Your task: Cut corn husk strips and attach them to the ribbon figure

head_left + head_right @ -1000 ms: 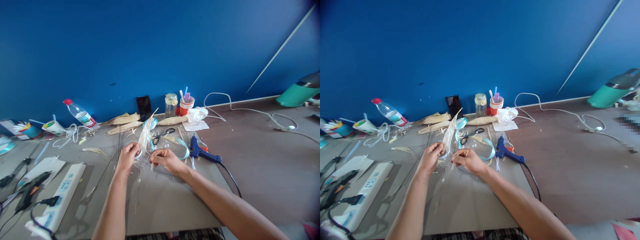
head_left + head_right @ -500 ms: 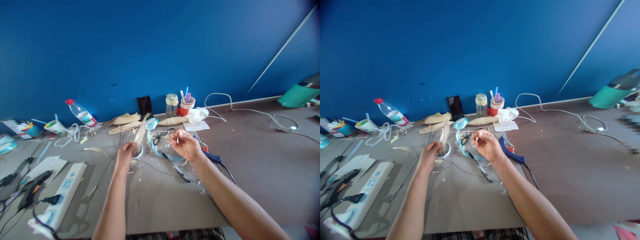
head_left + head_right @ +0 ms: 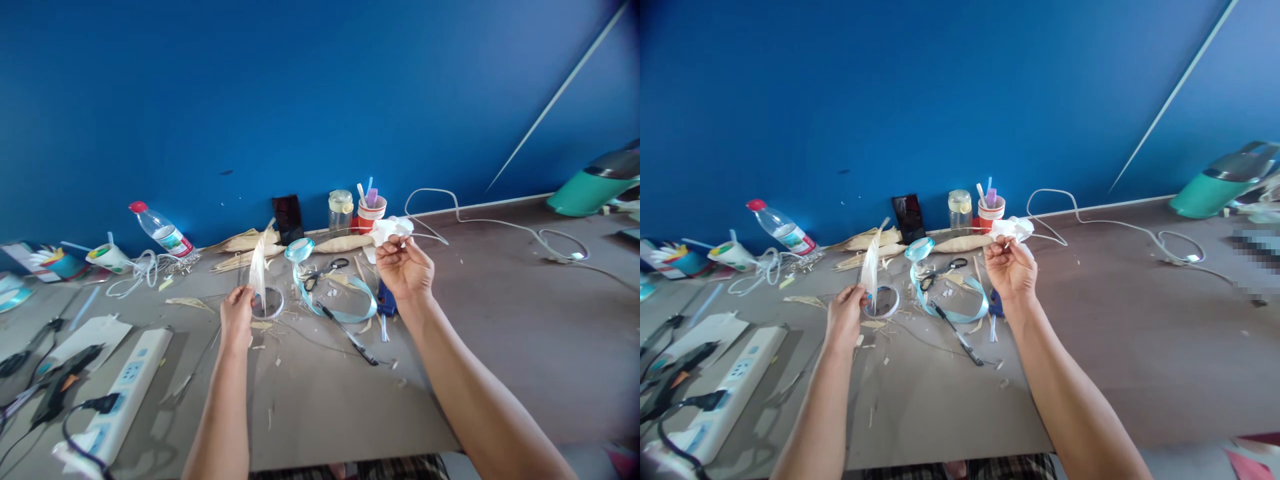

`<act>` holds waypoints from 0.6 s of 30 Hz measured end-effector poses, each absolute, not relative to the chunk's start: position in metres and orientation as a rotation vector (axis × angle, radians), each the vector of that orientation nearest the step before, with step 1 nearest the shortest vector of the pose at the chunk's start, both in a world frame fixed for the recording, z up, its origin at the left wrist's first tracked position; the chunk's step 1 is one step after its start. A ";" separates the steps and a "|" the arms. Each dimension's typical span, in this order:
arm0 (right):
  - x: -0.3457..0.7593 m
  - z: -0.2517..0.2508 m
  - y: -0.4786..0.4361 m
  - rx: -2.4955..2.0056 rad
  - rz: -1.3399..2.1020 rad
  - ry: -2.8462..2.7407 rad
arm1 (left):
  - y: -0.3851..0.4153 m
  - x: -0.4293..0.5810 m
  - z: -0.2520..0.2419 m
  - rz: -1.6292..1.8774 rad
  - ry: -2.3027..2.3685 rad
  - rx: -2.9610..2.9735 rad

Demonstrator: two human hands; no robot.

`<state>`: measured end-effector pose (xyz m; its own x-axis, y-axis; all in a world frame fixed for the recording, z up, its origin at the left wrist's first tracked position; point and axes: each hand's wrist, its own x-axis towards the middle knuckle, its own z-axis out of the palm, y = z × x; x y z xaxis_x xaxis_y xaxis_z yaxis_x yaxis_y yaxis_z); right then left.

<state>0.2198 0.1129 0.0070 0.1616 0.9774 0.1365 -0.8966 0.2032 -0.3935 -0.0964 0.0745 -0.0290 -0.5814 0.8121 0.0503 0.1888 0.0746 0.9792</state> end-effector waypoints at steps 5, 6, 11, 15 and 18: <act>0.224 0.009 0.114 -0.255 1.349 -0.430 | 0.073 -0.095 -0.027 1.479 1.896 1.068; 0.220 0.009 0.112 -0.272 1.366 -0.477 | 0.072 -0.093 -0.027 1.432 1.918 1.122; 0.192 0.011 0.092 -0.317 1.555 -0.926 | 0.065 -0.080 -0.019 1.267 1.998 1.533; 0.175 0.017 0.073 -0.342 1.695 -1.292 | 0.051 -0.064 -0.003 1.340 1.812 1.535; 0.165 0.017 0.066 -0.322 1.766 -1.512 | 0.040 -0.050 0.003 0.999 1.261 1.300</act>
